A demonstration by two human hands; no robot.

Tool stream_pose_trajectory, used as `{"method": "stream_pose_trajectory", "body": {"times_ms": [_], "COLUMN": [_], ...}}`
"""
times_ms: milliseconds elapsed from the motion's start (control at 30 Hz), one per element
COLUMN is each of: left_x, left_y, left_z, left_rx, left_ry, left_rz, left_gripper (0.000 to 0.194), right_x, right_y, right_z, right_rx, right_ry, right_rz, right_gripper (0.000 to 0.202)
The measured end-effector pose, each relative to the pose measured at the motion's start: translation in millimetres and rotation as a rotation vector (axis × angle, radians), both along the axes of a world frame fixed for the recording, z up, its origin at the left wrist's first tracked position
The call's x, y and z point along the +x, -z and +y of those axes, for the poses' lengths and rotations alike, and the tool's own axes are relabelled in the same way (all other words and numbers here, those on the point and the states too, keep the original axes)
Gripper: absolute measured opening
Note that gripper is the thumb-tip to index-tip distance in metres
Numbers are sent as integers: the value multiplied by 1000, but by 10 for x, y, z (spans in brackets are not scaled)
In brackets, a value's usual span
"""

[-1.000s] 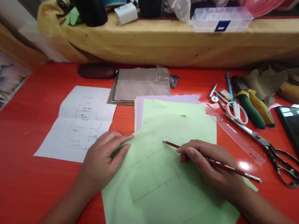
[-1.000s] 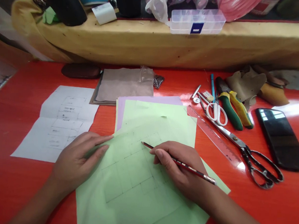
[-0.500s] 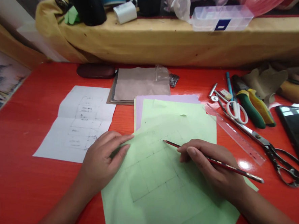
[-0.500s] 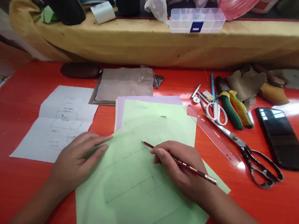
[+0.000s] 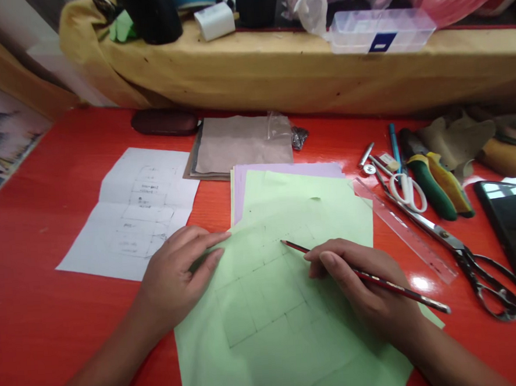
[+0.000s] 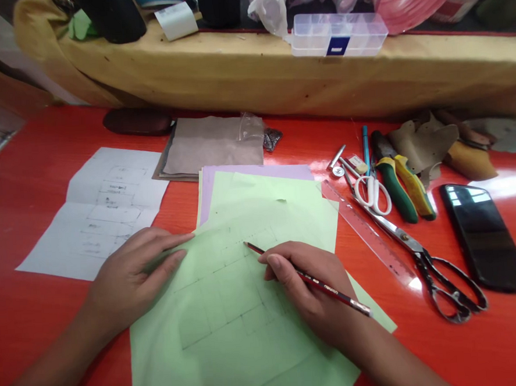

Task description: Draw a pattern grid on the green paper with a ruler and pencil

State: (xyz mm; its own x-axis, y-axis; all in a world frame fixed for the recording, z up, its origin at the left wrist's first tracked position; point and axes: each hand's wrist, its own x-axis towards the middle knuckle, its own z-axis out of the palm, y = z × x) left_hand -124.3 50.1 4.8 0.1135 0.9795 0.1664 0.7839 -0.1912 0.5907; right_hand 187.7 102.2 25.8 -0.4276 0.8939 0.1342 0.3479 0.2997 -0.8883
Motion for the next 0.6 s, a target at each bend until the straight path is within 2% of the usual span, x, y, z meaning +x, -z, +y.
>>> {"method": "stream_pose_trajectory", "body": {"times_ms": [600], "left_x": [-11], "left_y": [4], "left_z": [-16], "left_rx": [-6], "left_ry": [4], "left_rz": [13], "left_gripper": [26], "right_x": [12], "right_y": [7], "right_z": [-2], "right_rx": [-11], "right_ry": [29], "right_rz": [37], "right_gripper": [23]}}
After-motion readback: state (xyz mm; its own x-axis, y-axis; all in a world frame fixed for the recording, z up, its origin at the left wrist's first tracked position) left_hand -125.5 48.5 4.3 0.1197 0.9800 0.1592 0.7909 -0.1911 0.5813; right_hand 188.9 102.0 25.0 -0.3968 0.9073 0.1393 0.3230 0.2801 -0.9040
